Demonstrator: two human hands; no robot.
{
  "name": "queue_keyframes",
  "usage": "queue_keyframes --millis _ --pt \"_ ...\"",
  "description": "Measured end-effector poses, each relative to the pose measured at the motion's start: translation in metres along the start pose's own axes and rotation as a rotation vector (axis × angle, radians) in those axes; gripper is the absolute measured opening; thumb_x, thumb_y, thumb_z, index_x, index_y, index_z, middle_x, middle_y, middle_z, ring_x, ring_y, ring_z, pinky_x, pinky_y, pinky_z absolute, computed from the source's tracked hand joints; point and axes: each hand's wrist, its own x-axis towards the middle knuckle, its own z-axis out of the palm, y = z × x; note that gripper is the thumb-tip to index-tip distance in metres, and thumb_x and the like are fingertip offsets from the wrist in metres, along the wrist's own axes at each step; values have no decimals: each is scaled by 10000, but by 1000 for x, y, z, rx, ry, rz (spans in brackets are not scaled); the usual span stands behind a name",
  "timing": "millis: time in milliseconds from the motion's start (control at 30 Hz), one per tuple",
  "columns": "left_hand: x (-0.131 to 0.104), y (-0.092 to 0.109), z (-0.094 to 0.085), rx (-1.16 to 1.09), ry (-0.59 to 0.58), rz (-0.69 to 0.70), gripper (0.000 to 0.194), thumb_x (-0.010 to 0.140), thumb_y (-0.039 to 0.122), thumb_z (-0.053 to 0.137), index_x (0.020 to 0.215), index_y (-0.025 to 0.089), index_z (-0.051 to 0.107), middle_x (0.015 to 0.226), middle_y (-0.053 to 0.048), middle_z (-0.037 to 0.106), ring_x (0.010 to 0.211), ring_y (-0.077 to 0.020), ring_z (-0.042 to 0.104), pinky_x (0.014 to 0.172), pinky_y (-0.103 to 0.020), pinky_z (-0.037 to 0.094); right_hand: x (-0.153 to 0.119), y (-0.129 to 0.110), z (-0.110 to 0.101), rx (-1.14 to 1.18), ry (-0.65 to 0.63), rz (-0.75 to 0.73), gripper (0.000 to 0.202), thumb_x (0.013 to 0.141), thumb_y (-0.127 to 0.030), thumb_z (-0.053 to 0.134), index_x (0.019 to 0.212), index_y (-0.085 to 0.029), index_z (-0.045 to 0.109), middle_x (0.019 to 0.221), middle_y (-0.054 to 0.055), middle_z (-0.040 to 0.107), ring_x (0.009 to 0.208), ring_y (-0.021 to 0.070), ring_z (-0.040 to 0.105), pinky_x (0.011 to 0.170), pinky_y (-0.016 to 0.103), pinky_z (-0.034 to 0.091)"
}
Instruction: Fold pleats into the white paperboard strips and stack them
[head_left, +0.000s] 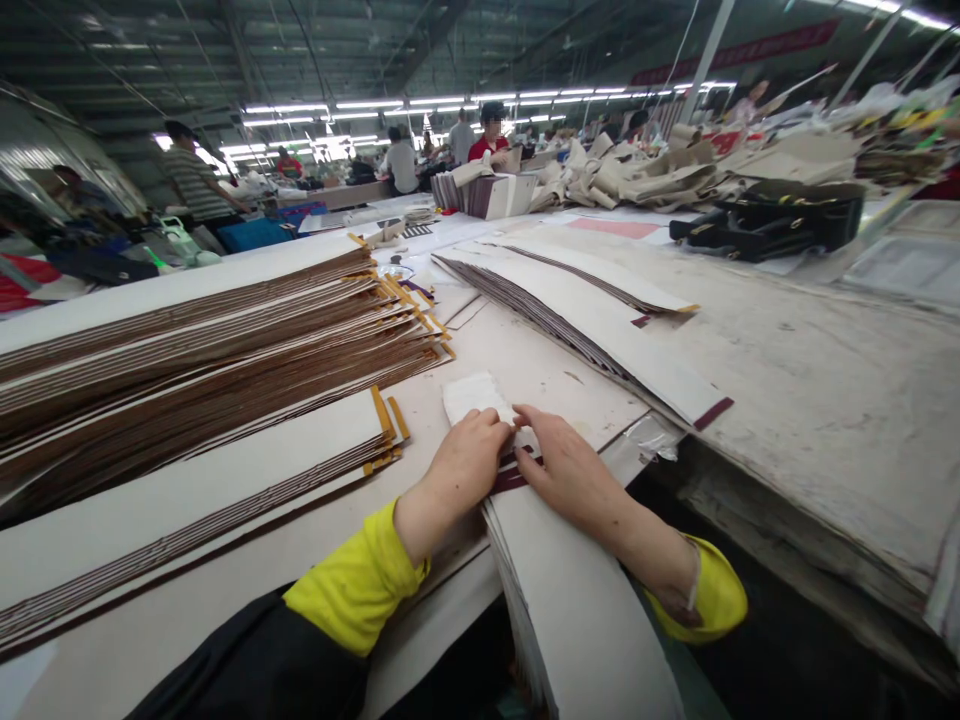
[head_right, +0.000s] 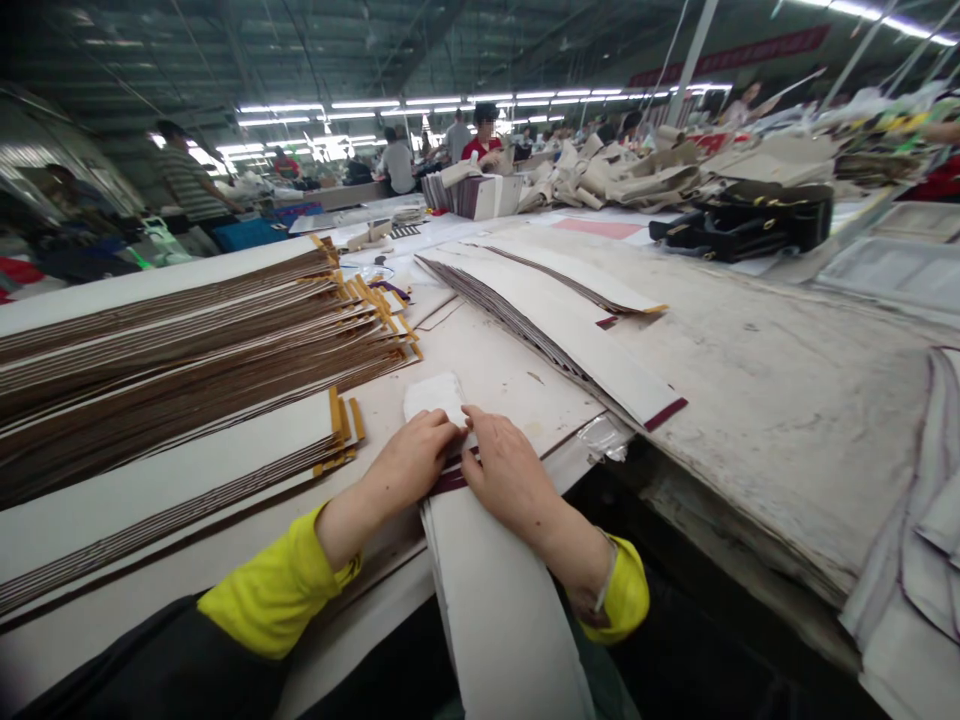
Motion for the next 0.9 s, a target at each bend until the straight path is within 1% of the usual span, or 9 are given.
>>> queue_keyframes --millis 133,267,333,400,467,533,667,767,900 --pt "2 0 3 -25 31 -6 181 829 125 408 877 150 580 864 -61 551 841 -194 486 760 -317 435 5 -3 -1 -109 -88 -8 378 792 -156 405 1157 -71 452 988 147 597 956 237 541 865 395 431" --pt "-2 -10 0 -136 26 -2 195 830 138 421 932 141 588 919 -73 576 897 -191 503 835 -323 423 8 -6 -4 -178 -156 -29 342 799 -144 407 1126 -82 486 964 140 604 946 242 535 853 398 425" --pt "-9 -18 -2 -226 20 -40 195 815 174 477 975 144 584 959 -72 579 931 -189 511 868 -324 413 9 -8 -6 -183 -171 -33 329 807 -154 418 1120 -85 497 956 132 602 936 239 533 853 392 422" --pt "-18 -26 -5 -301 29 -108 216 788 210 537 990 147 582 976 -70 576 950 -190 515 872 -322 413 10 -9 -7 -179 -186 -31 322 820 -177 432 1120 -84 505 951 127 596 927 237 530 851 386 421" --pt "-26 -32 -5 -351 51 -163 226 774 227 563 985 149 580 975 -64 574 948 -186 520 857 -316 421 13 -10 -7 -164 -200 -30 314 831 -202 446 1113 -84 517 955 129 586 923 240 524 846 393 419" --pt "-31 -34 -4 -377 74 -186 217 772 232 565 972 149 582 967 -59 573 938 -181 524 847 -314 426 17 -12 -6 -139 -221 -44 300 836 -225 464 1094 -91 535 965 128 579 929 241 518 843 394 418" --pt "-32 -34 -1 -398 101 -183 203 770 216 568 959 145 585 951 -56 576 931 -178 525 859 -317 418 24 -12 -2 -74 -292 -126 238 832 -209 498 1048 -138 570 966 83 584 938 202 512 856 340 412" --pt "-32 -32 1 -386 124 -167 164 781 220 559 931 159 588 934 -49 575 927 -177 522 850 -316 420 26 -9 0 -36 -320 -167 207 826 -175 507 1017 -156 582 971 64 584 954 183 502 866 314 402" --pt "-35 -29 1 -268 114 -102 117 823 244 506 870 176 589 919 -45 564 924 -183 510 829 -321 420 26 -10 1 -30 -323 -185 153 837 -166 488 942 -163 600 936 56 582 926 175 501 853 313 400"
